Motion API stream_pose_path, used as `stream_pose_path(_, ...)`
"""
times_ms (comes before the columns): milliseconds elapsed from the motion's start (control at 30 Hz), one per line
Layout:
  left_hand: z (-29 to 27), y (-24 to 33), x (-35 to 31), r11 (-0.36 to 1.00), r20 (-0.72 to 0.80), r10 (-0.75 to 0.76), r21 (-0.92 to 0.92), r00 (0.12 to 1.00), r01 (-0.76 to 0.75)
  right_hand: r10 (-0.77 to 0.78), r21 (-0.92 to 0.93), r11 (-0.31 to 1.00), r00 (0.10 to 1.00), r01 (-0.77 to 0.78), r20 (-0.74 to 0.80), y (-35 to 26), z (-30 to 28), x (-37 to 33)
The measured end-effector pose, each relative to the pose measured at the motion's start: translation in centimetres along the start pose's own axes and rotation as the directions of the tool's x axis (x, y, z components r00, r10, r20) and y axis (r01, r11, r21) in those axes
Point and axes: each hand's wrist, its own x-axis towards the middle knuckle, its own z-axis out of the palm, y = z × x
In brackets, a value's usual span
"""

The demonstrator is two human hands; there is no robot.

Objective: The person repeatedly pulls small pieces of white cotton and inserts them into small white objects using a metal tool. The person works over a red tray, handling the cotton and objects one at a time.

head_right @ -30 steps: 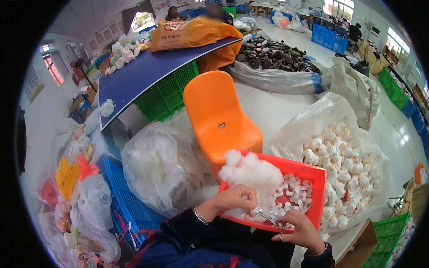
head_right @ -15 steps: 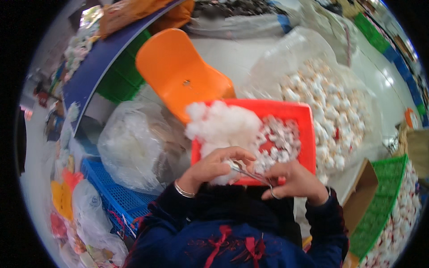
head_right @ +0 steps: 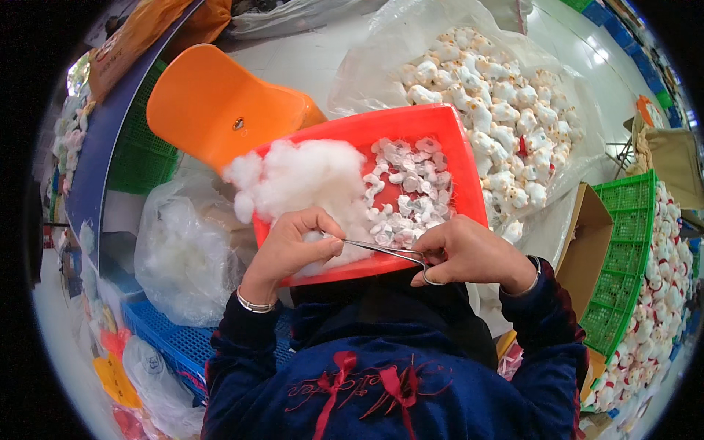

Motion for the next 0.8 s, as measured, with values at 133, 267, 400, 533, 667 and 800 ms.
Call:
stream_pose_path(133, 0.4, 0.0, 0.2, 0.995, -0.023, 0.027, 0.094, 0.999, -0.025, -0.003, 0.022, 1.000, 1.000, 0.003, -0.031, 0.2, 0.0, -0.4)
stream_pose_path(267, 2.3, -1.8, 0.9, 0.632, -0.071, 0.541, 0.691, 0.838, -0.350, 0.087, -0.042, 0.995, 0.996, -0.088, -0.022, 0.2, -0.5, 0.1)
stream_pose_path(400, 2.6, -2.5, 1.4, 0.483, 0.008, 0.597, 0.795, 0.802, -0.367, 0.107, -0.087, 0.990, 0.993, -0.111, -0.050, -0.3, -0.1, 0.4)
stream_pose_path(533, 2.7, -1.4, 1.2, 0.740, -0.058, 0.480, 0.561, 0.875, -0.370, 0.017, -0.202, 0.979, 0.994, -0.040, -0.112, -0.7, 0.5, -0.1)
stream_pose_path(667, 1.0, -0.4, 1.9, 0.794, 0.118, 0.273, 0.534, 0.955, -0.292, -0.027, -0.330, 0.944, 0.992, -0.015, -0.121, -1.1, 0.4, -0.5)
stream_pose_path(800, 1.5, 0.5, 2.0, 0.531, 0.253, 0.038, 0.814, 0.967, -0.234, -0.021, -0.385, 0.923, 0.996, -0.013, -0.084, -1.4, 0.3, -1.0)
